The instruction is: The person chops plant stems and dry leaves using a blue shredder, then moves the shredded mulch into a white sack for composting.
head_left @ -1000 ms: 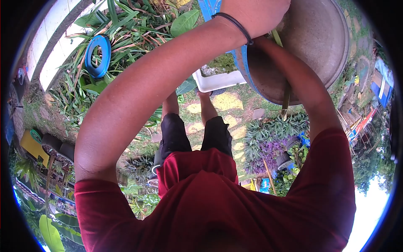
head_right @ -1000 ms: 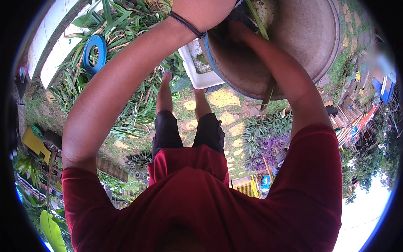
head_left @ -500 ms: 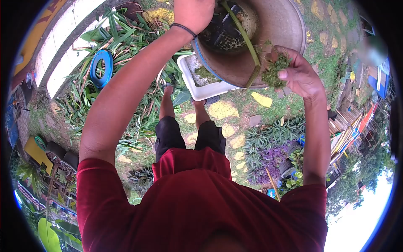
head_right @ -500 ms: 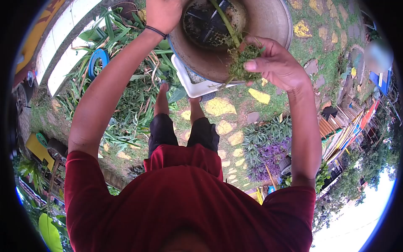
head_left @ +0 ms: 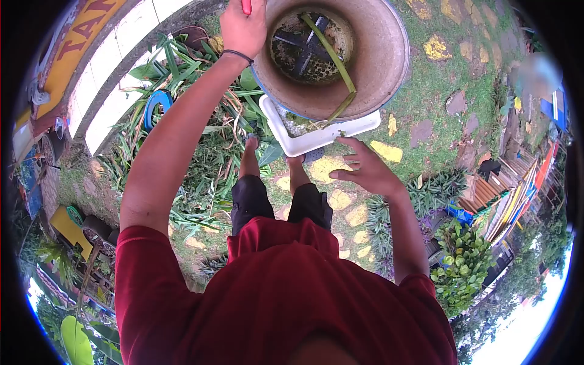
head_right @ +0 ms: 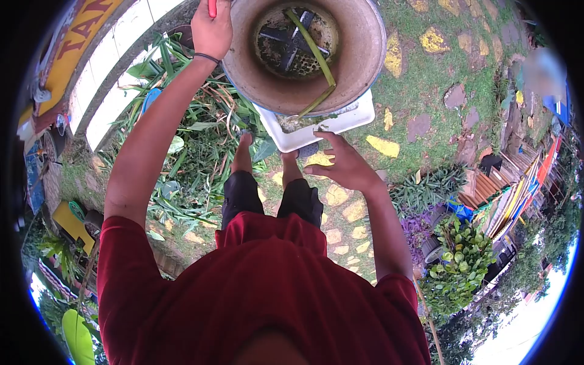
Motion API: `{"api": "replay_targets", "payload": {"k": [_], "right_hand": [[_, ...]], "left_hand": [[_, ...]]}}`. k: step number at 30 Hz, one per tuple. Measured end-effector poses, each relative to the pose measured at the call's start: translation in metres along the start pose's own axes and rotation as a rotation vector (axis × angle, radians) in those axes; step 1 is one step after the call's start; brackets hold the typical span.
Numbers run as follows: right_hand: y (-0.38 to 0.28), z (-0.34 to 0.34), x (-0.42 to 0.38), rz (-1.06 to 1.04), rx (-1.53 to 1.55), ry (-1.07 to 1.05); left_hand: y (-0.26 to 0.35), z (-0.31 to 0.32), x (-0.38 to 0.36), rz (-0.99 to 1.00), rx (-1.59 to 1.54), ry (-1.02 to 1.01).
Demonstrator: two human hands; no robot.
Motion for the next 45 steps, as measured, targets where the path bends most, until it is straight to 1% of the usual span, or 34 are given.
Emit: {"api": "replay_targets", "payload": {"k": [1, 2, 4, 5, 6, 7, 8, 10, 12, 14, 16, 17, 18, 19, 20, 22, 23, 25, 26, 28, 29, 30, 31, 33, 35, 37, 38, 39, 40, 41, 42, 43, 44, 45], "right_hand": [[-0.007, 0.0, -0.011, -0.058, 0.226, -0.089], [-0.019, -0.011, -0.019, -0.062, 0.221, -0.086], [-0.055, -0.034, -0.036, -0.191, 0.391, -0.222], [-0.071, -0.048, -0.037, -0.209, 0.393, -0.14], [-0.081, -0.056, -0.028, -0.216, 0.385, -0.14], [-0.092, -0.069, -0.015, -0.272, 0.269, 0.027], [-0.105, -0.082, 0.001, -0.328, 0.152, 0.19], [-0.121, -0.093, 0.047, -0.322, -0.111, 0.412], [-0.136, -0.1, 0.099, -0.239, -0.481, 0.581], [-0.135, -0.102, 0.159, 0.001, -0.786, 0.625], [-0.117, -0.099, 0.197, 0.174, -0.827, 0.668], [-0.106, -0.093, 0.208, 0.168, -0.817, 0.672], [-0.094, -0.089, 0.22, 0.222, -0.861, 0.575], [-0.094, -0.085, 0.218, 0.28, -0.907, 0.479], [-0.099, -0.087, 0.215, 0.278, -0.907, 0.487], [-0.106, -0.091, 0.201, 0.32, -0.793, 0.433], [-0.111, -0.096, 0.19, 0.335, -0.797, 0.434], [-0.132, -0.114, 0.166, 0.26, -0.697, 0.386], [-0.134, -0.123, 0.152, 0.264, -0.696, 0.412], [-0.136, -0.138, 0.119, 0.165, -0.466, 0.407], [-0.131, -0.143, 0.105, 0.092, -0.463, 0.47], [-0.13, -0.143, 0.083, 0.075, -0.336, 0.426], [-0.128, -0.137, 0.058, 0.055, -0.213, 0.375], [-0.127, -0.124, 0.009, 0.099, -0.013, 0.289], [-0.111, -0.105, -0.02, 0.069, 0.295, 0.191], [-0.09, -0.084, -0.036, -0.029, 0.52, 0.154], [-0.078, -0.07, -0.042, -0.05, 0.577, 0.198], [-0.067, -0.057, -0.044, -0.071, 0.63, 0.238], [-0.057, -0.044, -0.042, -0.078, 0.62, 0.22], [-0.046, -0.034, -0.038, -0.119, 0.701, 0.244], [-0.041, -0.023, -0.036, -0.159, 0.779, 0.261], [-0.046, -0.008, -0.034, -0.164, 0.759, 0.216], [-0.055, 0.004, -0.032, -0.227, 0.778, 0.2], [-0.071, 0.013, -0.028, -0.288, 0.797, 0.181]], "left_hand": [[0.001, 0.0, 0.001, 0.02, 0.0, 0.015], [0.003, -0.001, 0.001, 0.024, -0.001, 0.02], [0.002, -0.002, 0.0, -0.091, -0.02, -0.028], [0.0, -0.001, 0.0, -0.084, -0.021, -0.019], [-0.002, 0.0, -0.001, -0.053, 0.077, -0.033], [-0.003, -0.001, 0.001, -0.023, 0.178, -0.047], [-0.002, -0.004, 0.004, -0.019, 0.185, -0.038], [0.001, -0.002, 0.002, -0.006, 0.135, -0.055], [-0.004, -0.002, 0.002, -0.022, 0.141, -0.061], [-0.001, -0.002, 0.004, 0.01, 0.113, -0.1], [0.003, 0.0, 0.004, 0.045, 0.155, -0.054], [0.003, 0.0, 0.005, 0.076, 0.192, -0.005], [0.003, -0.003, 0.006, 0.089, 0.195, -0.006], [-0.001, -0.003, 0.003, 0.015, 0.111, -0.016], [-0.005, -0.003, 0.001, -0.063, 0.025, -0.023], [-0.01, -0.003, 0.002, -0.1, -0.009, -0.004], [-0.011, -0.004, 0.0, -0.122, -0.003, -0.023], [-0.007, -0.004, 0.002, -0.145, -0.001, -0.047], [-0.004, -0.004, 0.002, -0.129, -0.02, -0.041], [0.0, -0.006, 0.005, -0.138, -0.023, -0.042], [0.003, -0.007, 0.007, -0.118, -0.034, -0.03], [0.002, -0.008, 0.008, -0.162, -0.038, -0.069], [0.0, -0.009, 0.007, -0.209, -0.038, -0.106], [-0.007, -0.013, 0.006, -0.177, -0.051, -0.088], [-0.009, -0.023, 0.013, -0.143, -0.062, -0.075], [-0.005, -0.043, 0.001, -0.27, -0.208, -0.1], [0.003, -0.058, -0.006, -0.267, -0.202, -0.096], [0.01, -0.075, -0.013, -0.341, -0.278, -0.057], [0.013, -0.092, -0.021, -0.417, -0.347, -0.01], [0.011, -0.107, -0.031, -0.37, -0.406, 0.026], [0.018, -0.125, -0.042, -0.377, -0.46, 0.07], [0.026, -0.145, -0.054, -0.38, -0.503, 0.124], [0.027, -0.162, -0.073, -0.412, -0.511, 0.169], [0.037, -0.175, -0.089, -0.403, -0.606, 0.26]]}}
Point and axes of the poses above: each hand's wrist, its own x-axis towards the middle knuckle, its own z-axis out of the palm, y = z × x, the point moved 4 cm from there along x, towards the middle knuckle, and after that the axes turned 12 degrees about z, right-handed, at the moved point
